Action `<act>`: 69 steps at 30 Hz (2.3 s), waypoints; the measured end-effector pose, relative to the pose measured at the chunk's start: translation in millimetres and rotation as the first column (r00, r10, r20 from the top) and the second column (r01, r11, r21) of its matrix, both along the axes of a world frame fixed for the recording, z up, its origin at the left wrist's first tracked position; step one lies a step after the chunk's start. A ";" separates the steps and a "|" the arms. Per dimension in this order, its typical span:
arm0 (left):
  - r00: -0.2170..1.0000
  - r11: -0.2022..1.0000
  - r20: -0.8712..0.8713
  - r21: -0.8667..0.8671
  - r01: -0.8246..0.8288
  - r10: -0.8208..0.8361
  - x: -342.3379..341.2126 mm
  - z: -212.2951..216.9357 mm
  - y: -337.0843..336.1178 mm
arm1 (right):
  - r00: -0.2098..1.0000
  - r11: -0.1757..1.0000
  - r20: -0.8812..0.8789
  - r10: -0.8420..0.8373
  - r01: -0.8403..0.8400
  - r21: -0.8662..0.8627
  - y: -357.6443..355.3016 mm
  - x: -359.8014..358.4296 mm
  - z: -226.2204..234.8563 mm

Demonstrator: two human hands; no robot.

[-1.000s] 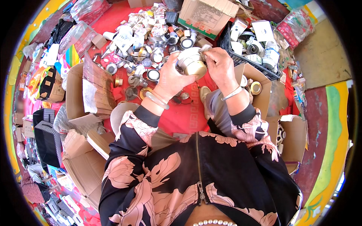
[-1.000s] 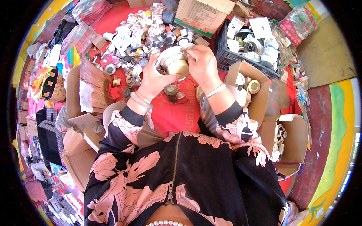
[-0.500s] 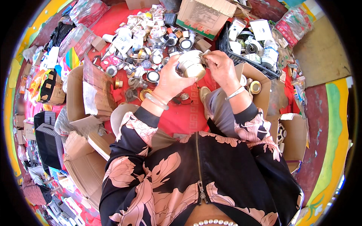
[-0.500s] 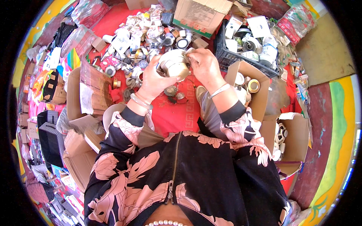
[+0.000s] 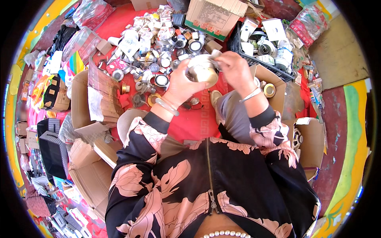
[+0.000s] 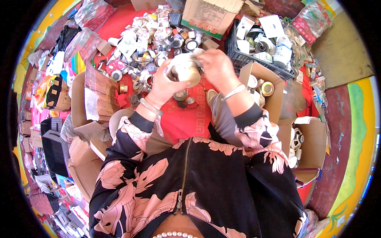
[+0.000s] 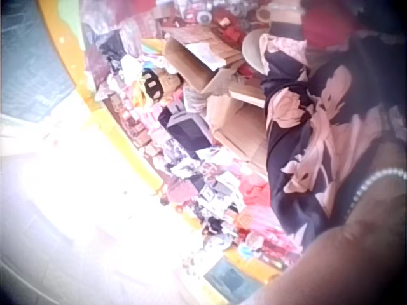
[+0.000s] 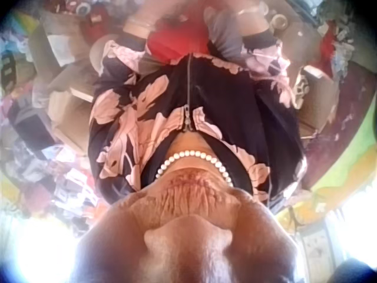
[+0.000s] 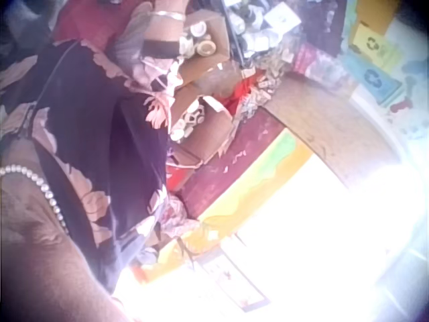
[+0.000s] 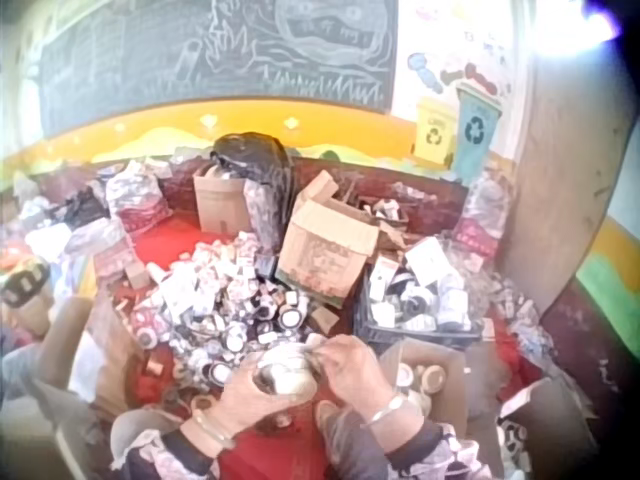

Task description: The person wipes a small circular light fixture with a cloth by hand and places it into a box.

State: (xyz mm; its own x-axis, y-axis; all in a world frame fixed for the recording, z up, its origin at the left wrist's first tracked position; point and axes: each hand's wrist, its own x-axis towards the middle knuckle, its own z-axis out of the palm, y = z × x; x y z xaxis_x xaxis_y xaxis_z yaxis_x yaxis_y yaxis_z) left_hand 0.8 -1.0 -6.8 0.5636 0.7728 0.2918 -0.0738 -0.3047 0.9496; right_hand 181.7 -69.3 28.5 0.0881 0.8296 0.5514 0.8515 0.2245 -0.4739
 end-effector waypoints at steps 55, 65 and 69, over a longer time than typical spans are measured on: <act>0.937 0.946 0.289 -0.195 0.259 -0.197 -5.3 -1.2 6.5 | 0.920 0.968 -0.303 -0.250 0.247 -0.048 -16.3 -14.1 8.8; 0.925 0.905 0.333 -0.310 0.293 -0.185 -7.0 13.6 3.5 | 0.938 1.000 -0.346 0.004 0.000 0.011 -14.2 -38.8 30.4; 0.909 0.896 0.364 -0.307 0.321 -0.202 -8.6 7.3 4.7 | 0.933 0.998 -0.356 -0.060 0.067 0.009 -13.0 -29.2 17.9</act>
